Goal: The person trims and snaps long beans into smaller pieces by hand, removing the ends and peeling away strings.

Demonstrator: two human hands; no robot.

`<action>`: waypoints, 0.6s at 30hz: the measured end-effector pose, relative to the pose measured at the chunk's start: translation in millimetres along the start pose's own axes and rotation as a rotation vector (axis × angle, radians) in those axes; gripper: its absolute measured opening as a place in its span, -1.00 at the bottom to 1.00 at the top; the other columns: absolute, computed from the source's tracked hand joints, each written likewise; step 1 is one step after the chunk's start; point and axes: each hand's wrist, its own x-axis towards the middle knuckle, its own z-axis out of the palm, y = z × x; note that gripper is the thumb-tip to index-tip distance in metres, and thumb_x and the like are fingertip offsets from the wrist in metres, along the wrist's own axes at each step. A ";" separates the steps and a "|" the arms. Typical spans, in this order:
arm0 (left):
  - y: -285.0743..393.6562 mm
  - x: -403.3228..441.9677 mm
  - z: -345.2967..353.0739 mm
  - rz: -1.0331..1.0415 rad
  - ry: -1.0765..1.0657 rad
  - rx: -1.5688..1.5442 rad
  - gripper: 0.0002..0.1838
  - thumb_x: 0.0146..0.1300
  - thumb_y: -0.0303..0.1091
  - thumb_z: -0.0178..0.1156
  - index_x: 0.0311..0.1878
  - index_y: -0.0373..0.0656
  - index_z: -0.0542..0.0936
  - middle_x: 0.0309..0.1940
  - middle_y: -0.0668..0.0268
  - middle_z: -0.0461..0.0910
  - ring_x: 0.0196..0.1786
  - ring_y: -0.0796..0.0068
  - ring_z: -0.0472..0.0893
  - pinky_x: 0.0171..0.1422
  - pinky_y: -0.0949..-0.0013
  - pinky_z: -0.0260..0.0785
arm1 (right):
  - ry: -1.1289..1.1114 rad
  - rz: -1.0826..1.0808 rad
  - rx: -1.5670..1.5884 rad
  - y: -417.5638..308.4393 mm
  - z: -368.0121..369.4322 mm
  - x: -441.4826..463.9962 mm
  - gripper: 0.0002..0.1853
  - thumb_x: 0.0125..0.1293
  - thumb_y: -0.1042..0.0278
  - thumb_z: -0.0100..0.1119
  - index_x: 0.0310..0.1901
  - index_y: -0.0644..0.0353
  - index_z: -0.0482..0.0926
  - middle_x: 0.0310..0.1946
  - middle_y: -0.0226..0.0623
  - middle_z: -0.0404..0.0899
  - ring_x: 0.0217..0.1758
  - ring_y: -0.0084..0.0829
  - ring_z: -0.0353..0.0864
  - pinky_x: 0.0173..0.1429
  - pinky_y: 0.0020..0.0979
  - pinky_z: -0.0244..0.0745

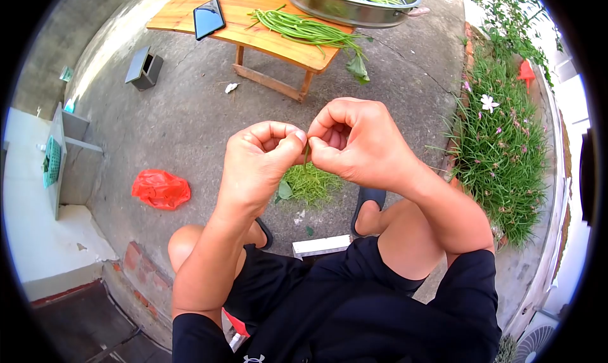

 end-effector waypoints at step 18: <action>1.0 6.3 -5.6 0.017 0.013 -0.127 -0.89 0.38 -0.41 0.32 -0.19 -0.27 0.66 -0.27 0.23 0.71 -0.22 0.43 0.72 0.01 0.31 0.66 | -0.133 0.267 0.181 6.5 -1.6 2.2 -0.84 0.11 0.39 0.38 -0.38 0.33 0.68 -0.49 -0.36 0.67 -0.41 -0.64 0.60 -0.29 -0.49 0.56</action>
